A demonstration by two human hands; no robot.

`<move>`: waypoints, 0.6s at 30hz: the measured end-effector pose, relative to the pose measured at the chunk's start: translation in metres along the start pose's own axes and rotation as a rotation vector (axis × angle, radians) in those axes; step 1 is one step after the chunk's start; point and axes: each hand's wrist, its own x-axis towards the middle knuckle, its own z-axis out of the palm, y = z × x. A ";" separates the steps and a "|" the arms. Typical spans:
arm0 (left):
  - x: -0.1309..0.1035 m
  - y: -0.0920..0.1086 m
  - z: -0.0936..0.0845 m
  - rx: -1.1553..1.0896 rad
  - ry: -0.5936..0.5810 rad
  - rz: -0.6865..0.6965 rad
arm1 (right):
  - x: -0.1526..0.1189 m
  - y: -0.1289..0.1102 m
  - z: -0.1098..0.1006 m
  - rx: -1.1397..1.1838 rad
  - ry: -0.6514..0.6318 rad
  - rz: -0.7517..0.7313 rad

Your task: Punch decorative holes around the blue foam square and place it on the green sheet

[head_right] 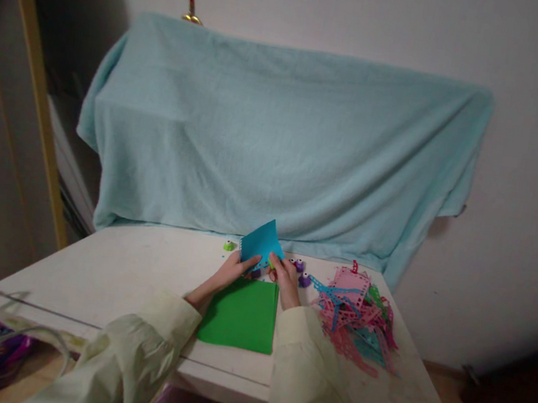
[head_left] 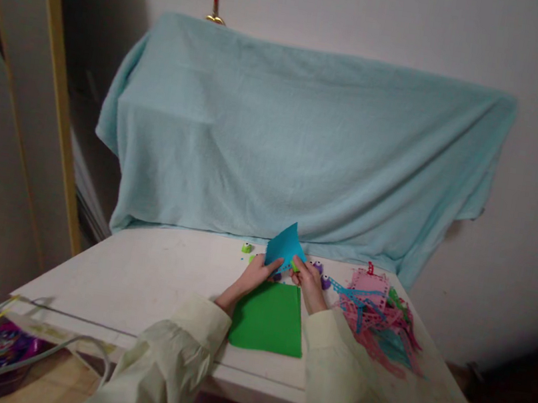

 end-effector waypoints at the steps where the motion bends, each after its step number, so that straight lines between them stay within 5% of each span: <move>1: 0.000 0.000 0.000 0.000 -0.003 -0.003 | 0.000 0.000 0.000 0.002 -0.010 -0.009; 18: 0.003 -0.001 0.002 -0.098 0.123 -0.045 | 0.008 0.003 -0.007 0.101 0.157 0.045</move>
